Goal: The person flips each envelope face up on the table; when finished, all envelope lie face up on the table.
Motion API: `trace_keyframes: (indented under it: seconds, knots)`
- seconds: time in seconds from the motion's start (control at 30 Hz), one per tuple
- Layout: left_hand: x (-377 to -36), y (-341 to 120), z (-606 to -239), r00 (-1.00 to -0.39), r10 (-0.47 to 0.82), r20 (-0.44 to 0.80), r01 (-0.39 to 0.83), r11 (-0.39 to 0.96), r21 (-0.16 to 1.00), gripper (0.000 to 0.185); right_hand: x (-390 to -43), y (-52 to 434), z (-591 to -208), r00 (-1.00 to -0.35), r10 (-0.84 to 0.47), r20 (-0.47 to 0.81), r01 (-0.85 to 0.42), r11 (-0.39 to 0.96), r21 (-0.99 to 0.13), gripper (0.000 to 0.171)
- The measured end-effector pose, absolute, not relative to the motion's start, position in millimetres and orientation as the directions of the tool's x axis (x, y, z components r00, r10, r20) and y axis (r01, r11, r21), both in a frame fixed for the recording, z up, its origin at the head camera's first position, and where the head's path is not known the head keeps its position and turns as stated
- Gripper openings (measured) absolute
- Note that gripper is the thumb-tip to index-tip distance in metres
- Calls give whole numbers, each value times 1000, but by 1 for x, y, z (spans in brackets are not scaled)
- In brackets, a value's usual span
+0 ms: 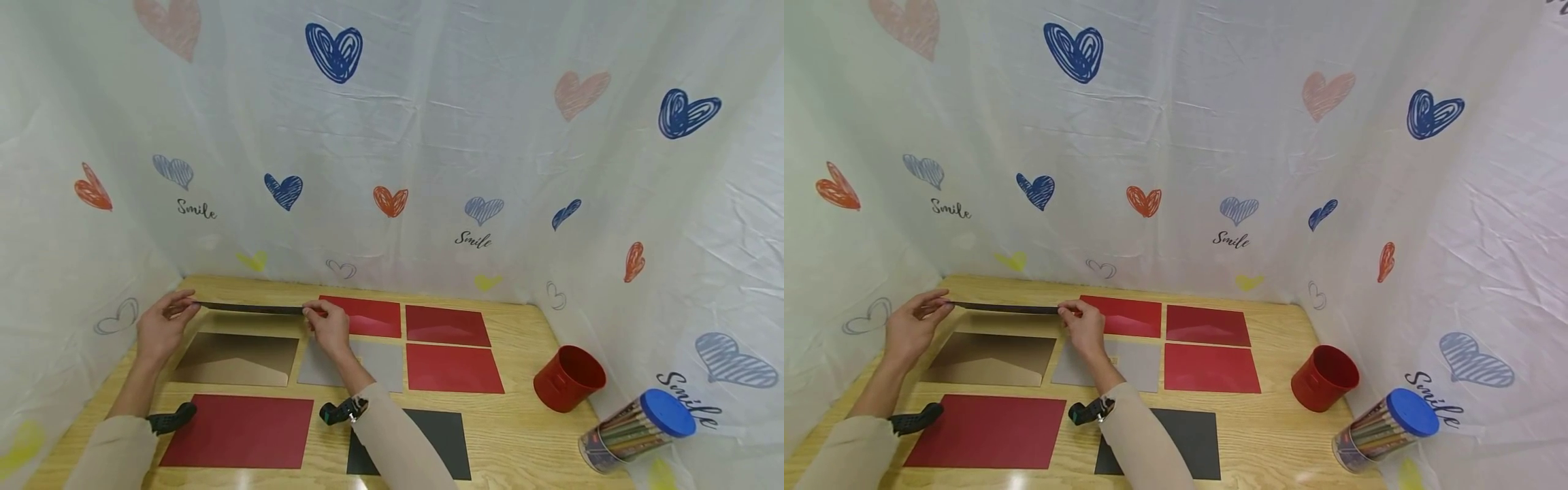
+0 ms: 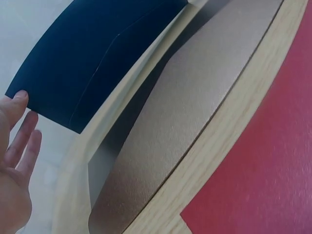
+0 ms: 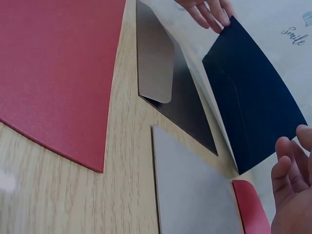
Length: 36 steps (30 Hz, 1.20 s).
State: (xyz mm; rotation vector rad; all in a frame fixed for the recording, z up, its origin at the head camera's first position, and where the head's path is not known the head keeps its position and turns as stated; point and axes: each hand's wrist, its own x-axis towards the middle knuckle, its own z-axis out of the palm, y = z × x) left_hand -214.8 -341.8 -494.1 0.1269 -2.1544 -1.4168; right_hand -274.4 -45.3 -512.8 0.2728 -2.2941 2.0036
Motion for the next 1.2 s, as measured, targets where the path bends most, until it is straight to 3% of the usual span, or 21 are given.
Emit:
trace_keyframes:
  seconds: [0.3,0.7,0.87,1.07,1.2]
  knots:
    - [-219,-337,-486,-828,-475,299,117,376,919,17,-278,-40,-508,-976,-85,199,-205,68,-976,8]
    - [-221,-332,-482,-786,-552,277,105,323,941,15,-279,-35,-505,-956,-106,275,-291,185,-939,14]
    - [-220,-334,-480,-773,-578,261,142,243,960,17,-278,-31,-504,-939,-174,298,-324,150,-934,17]
    - [-219,-338,-483,-773,-598,214,84,237,968,12,-275,-28,-503,-931,-233,281,-310,99,-946,24]
    - [-222,-338,-486,-777,-592,214,133,178,975,13,-275,-29,-504,-936,-226,270,-295,85,-952,26]
